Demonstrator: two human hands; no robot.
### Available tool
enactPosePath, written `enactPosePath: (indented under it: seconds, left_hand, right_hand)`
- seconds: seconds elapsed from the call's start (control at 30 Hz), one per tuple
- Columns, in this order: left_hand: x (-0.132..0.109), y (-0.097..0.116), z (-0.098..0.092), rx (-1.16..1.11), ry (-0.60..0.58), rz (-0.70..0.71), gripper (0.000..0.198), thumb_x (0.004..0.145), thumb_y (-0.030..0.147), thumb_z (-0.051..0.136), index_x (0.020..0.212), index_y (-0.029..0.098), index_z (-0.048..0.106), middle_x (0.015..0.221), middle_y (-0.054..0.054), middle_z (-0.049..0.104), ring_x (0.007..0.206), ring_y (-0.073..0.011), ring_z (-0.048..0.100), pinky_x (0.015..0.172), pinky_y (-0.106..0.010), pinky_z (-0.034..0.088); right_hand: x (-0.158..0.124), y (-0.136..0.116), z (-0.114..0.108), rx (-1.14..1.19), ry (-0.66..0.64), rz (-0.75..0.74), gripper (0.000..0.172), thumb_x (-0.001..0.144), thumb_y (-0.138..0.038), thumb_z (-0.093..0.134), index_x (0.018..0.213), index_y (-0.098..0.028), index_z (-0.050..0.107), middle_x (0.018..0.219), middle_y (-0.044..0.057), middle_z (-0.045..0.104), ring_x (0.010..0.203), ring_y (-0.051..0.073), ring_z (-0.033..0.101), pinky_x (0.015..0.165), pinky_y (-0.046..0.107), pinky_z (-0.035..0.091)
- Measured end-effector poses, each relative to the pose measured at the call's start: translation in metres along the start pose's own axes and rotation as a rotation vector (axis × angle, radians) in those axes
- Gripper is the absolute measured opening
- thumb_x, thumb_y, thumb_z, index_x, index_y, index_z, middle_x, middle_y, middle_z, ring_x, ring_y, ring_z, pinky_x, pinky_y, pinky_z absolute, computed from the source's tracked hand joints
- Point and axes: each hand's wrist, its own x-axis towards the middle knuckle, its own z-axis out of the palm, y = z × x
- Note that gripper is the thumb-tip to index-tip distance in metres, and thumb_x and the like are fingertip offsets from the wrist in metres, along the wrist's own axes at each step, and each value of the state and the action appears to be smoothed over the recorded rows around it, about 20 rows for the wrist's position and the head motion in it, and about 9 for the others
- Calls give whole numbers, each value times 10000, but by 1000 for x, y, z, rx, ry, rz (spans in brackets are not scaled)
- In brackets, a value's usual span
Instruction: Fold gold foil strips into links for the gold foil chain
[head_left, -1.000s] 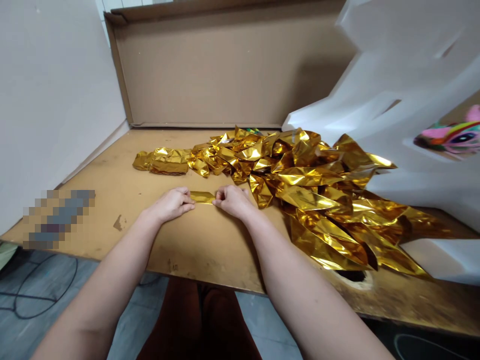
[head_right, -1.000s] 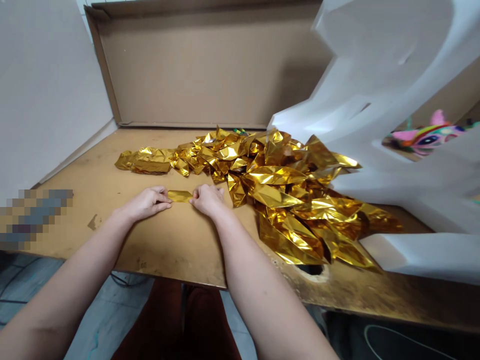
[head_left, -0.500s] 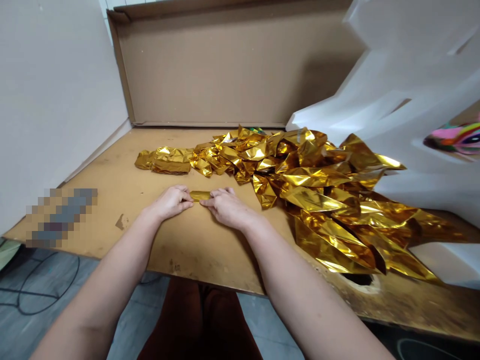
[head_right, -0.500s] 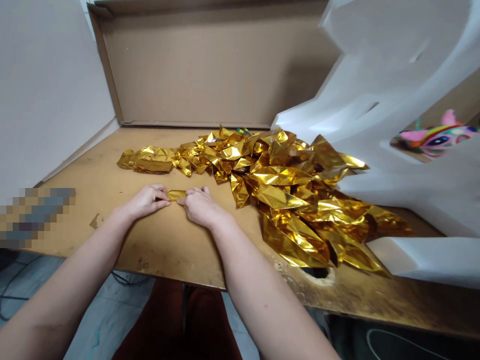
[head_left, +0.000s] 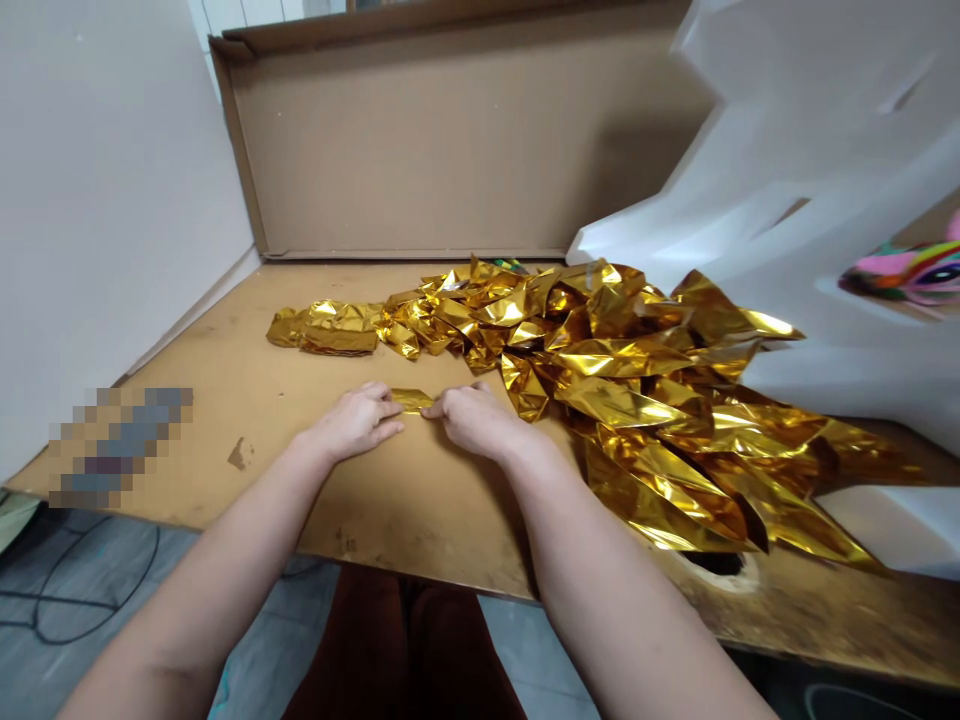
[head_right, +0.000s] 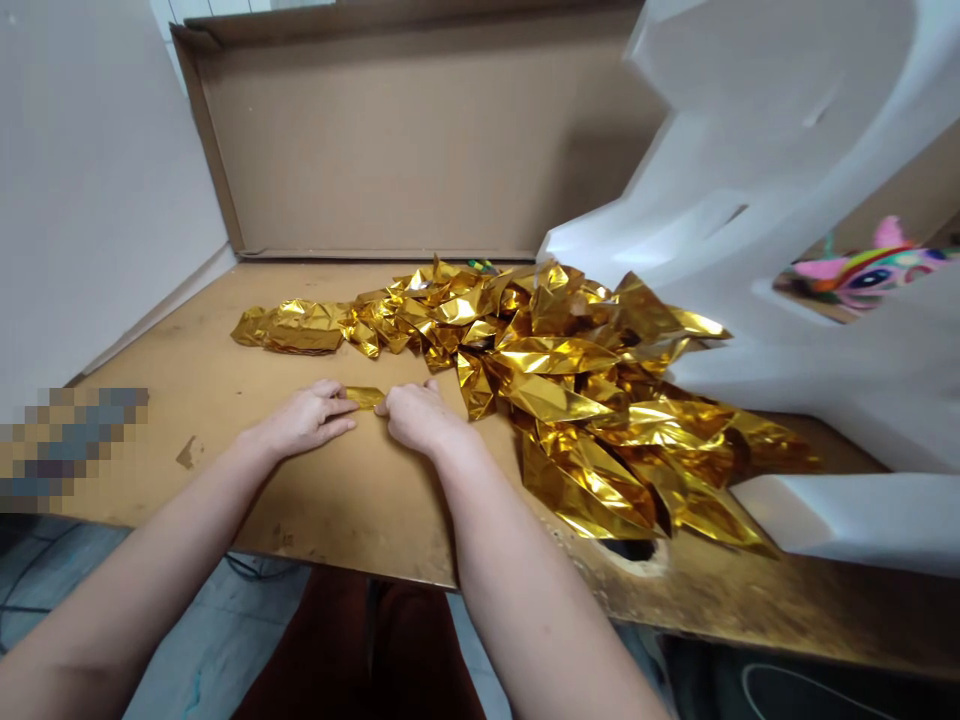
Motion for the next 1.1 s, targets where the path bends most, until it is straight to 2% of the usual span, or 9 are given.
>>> enactPosePath:
  seconds: [0.1,0.23,0.63,0.8,0.93,1.03,1.1]
  left_hand:
    - [0,5,0,5,-32,64,368,878,397,529,1148,180,652,1064,-107,595,981,-224,556,903,-368,462]
    - [-1,2,-5,-34,-72,66,347,898,385,498,1134,192,663,1107,-103,593,1013,-221,550,930,-369,449]
    - [-14,-30,-17,-161,-62,-42,212,872,283,533,861,213,733,963,-46,655,922,-179,579,889,-329,452]
    - [-17,-34,-23,-158,-75,-68,203,864,293,543,851,219,731,968,-40,656,922,-178,570,881,-328,445]
    - [-16,-32,-23,-151,-82,-73,188,854,278,558,863,210,733,970,-54,661,955,-195,560,894,-337,440]
    - [-16,-31,-21,-129,-64,-54,193,859,264,548,844,207,732,960,-53,664,956,-197,558,897,-343,440]
    - [-15,-30,-20,-112,-47,-42,194,857,258,549,820,203,731,954,-55,668,959,-200,557,898,-347,442]
  right_hand:
    - [-1,-2,-2,-3,-28,3,449,794,-62,427,1085,-258,708,1055,93,717,1035,260,594,864,330,369]
    - [-1,0,-1,8,-30,-7,456,763,-43,441,1063,-254,713,1082,76,711,1035,239,593,895,321,360]
    - [3,5,4,40,-6,3,477,753,-45,457,1059,-302,719,1064,31,720,981,242,608,882,350,393]
    - [4,11,6,43,-5,34,509,758,-47,459,1126,-312,690,1100,28,709,1016,248,591,863,330,391]
    - [4,17,4,8,-1,6,452,743,-49,468,1022,-289,731,985,32,733,954,229,601,850,308,372]
    - [6,15,6,-46,57,-34,392,748,-45,460,938,-230,749,936,77,720,957,234,587,887,331,351]
    - [8,9,10,-40,146,-87,389,791,-61,441,1012,-204,728,1040,106,686,1037,244,550,929,359,337]
